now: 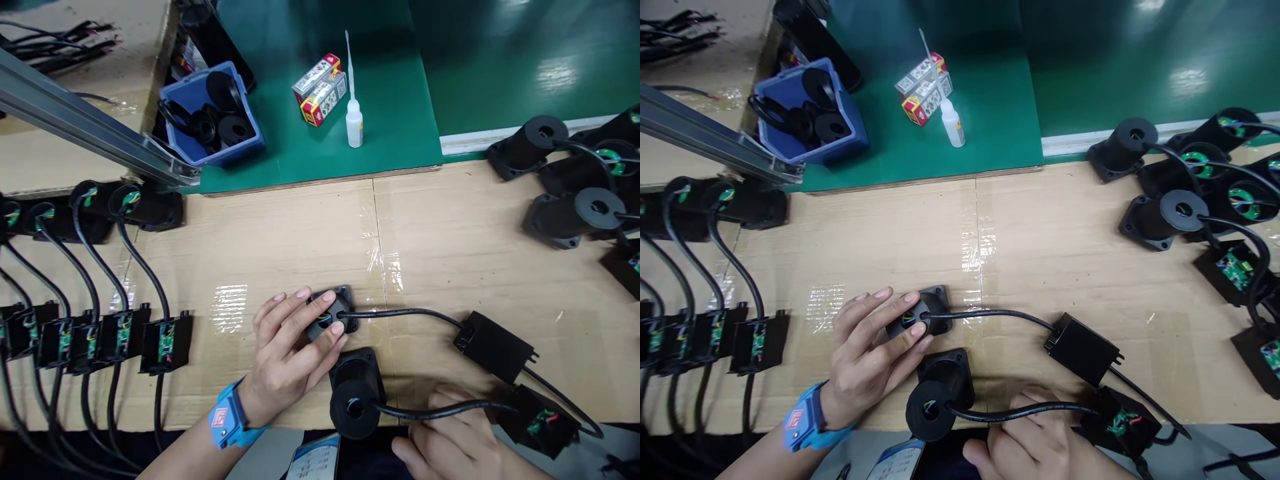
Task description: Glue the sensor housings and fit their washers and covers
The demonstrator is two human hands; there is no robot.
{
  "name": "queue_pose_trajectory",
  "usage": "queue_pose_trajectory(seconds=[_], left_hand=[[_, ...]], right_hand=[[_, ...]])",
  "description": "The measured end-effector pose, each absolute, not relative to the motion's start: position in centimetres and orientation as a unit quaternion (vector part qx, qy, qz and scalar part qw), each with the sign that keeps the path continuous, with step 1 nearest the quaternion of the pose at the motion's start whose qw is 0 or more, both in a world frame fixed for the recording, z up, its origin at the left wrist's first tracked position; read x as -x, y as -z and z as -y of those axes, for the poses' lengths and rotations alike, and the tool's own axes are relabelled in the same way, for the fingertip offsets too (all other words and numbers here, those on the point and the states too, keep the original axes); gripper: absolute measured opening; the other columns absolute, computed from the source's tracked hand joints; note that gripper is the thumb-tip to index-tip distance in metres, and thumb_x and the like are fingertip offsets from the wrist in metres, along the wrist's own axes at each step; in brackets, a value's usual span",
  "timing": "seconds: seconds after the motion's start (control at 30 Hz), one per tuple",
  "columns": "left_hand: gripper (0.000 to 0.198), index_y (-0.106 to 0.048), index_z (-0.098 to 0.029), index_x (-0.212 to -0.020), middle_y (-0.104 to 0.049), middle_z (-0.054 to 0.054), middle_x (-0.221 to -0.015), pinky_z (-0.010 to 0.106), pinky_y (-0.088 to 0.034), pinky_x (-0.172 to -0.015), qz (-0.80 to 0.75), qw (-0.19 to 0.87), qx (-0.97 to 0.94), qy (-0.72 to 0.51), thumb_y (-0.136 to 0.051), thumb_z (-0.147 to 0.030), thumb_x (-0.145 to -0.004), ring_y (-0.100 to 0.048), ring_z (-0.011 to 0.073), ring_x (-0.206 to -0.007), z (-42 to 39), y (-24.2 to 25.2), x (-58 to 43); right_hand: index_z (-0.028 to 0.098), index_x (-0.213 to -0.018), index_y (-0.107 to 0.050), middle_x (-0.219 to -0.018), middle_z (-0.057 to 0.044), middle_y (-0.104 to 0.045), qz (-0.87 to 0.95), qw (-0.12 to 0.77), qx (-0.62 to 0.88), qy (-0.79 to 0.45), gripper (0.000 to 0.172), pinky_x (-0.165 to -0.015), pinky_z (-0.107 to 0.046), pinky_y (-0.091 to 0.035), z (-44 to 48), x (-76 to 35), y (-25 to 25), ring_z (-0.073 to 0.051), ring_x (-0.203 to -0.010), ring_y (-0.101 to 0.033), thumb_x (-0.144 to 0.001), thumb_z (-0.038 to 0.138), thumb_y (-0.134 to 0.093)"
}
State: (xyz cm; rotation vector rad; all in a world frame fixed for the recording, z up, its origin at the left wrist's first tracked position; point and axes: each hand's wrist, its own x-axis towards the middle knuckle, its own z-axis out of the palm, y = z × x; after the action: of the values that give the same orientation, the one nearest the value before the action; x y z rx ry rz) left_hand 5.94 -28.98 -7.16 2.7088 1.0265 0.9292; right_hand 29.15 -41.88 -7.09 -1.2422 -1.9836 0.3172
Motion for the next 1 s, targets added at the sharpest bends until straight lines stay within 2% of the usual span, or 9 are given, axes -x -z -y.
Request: queue_pose_trajectory(seconds=[0.1, 0.2, 0.3, 0.37, 0.53, 0.67, 0.83, 1.0], left_hand=[[0.028, -0.067, -0.024, -0.102, -0.063, 0.011, -0.123, 0.051, -0.055, -0.099, -0.343, 0.046, -0.885, -0.312, -0.082, -0.013, -0.081, -0.058, 0.0312, -0.124, 29.0, 7.2, -5.9], [0.026, -0.065, -0.022, -0.105, -0.057, 0.011, -0.122, 0.044, -0.062, -0.093, -0.355, 0.081, -0.877, -0.314, -0.078, -0.011, -0.086, -0.061, 0.0273, -0.120, 29.0, 7.2, -5.9], [0.021, -0.062, -0.017, -0.105, -0.058, 0.012, -0.123, 0.034, -0.064, -0.092, -0.351, 0.106, -0.872, -0.324, -0.076, -0.013, -0.089, -0.066, 0.0222, -0.117, 29.1, 7.3, -5.9], [0.021, -0.060, -0.016, -0.101, -0.061, 0.012, -0.122, 0.031, -0.063, -0.094, -0.345, 0.093, -0.873, -0.331, -0.078, -0.016, -0.089, -0.067, 0.0216, -0.118, 29.1, 7.2, -5.9], [0.022, -0.057, -0.016, -0.102, -0.062, 0.015, -0.130, 0.035, -0.061, -0.100, -0.371, 0.085, -0.878, -0.290, -0.075, -0.023, -0.092, -0.067, 0.0238, -0.120, 29.0, 6.2, -6.0], [0.018, -0.053, -0.018, -0.104, -0.059, 0.016, -0.136, 0.042, -0.059, -0.103, -0.388, 0.106, -0.891, -0.212, -0.066, -0.028, -0.098, -0.063, 0.0281, -0.125, 28.8, 5.0, -6.1], [0.017, -0.048, -0.019, -0.102, -0.060, 0.014, -0.123, 0.041, -0.060, -0.094, -0.382, 0.136, -0.898, -0.169, -0.059, -0.032, -0.102, -0.063, 0.0280, -0.118, 28.4, 4.2, -6.6], [0.018, -0.047, -0.020, -0.103, -0.062, 0.012, -0.120, 0.038, -0.060, -0.094, -0.388, 0.143, -0.893, -0.178, -0.063, -0.029, -0.101, -0.065, 0.0266, -0.121, 28.1, 4.1, -6.5]], right_hand=[[0.018, -0.075, -0.062, -0.056, 0.003, -0.060, 0.781, 0.386, 0.478, -0.108, 0.024, -0.056, -0.028, -0.051, 42.1, -29.2, 7.2, -0.012, -0.050, -0.056, -0.098, 0.017, -0.058], [0.017, -0.076, -0.062, -0.054, 0.003, -0.058, 0.794, 0.384, 0.458, -0.109, 0.023, -0.050, -0.026, -0.045, 42.5, -29.5, 7.3, -0.010, -0.048, -0.053, -0.098, 0.016, -0.058], [0.017, -0.076, -0.063, -0.055, 0.002, -0.057, 0.805, 0.382, 0.438, -0.119, 0.021, -0.047, -0.027, -0.040, 42.7, -29.7, 7.3, -0.011, -0.050, -0.052, -0.097, 0.018, -0.060], [0.018, -0.074, -0.063, -0.055, 0.003, -0.053, 0.809, 0.387, 0.427, -0.118, 0.022, -0.047, -0.028, -0.037, 42.6, -29.7, 7.5, -0.012, -0.050, -0.049, -0.096, 0.019, -0.061], [0.018, -0.069, -0.060, -0.053, 0.003, -0.046, 0.796, 0.434, 0.407, -0.111, 0.026, -0.046, -0.031, -0.028, 42.3, -29.2, 8.2, -0.012, -0.048, -0.039, -0.095, 0.016, -0.059], [0.018, -0.071, -0.061, -0.054, 0.003, -0.046, 0.796, 0.432, 0.412, -0.105, 0.024, -0.047, -0.032, -0.028, 42.5, -29.0, 8.6, -0.013, -0.051, -0.040, -0.095, 0.017, -0.060], [0.018, -0.070, -0.060, -0.056, 0.003, -0.046, 0.794, 0.426, 0.423, -0.101, 0.025, -0.047, -0.031, -0.029, 42.7, -29.0, 8.5, -0.013, -0.052, -0.040, -0.095, 0.017, -0.060], [0.020, -0.068, -0.060, -0.055, 0.003, -0.047, 0.800, 0.404, 0.434, -0.087, 0.026, -0.046, -0.031, -0.031, 42.8, -29.3, 8.2, -0.013, -0.052, -0.042, -0.094, 0.019, -0.063]])
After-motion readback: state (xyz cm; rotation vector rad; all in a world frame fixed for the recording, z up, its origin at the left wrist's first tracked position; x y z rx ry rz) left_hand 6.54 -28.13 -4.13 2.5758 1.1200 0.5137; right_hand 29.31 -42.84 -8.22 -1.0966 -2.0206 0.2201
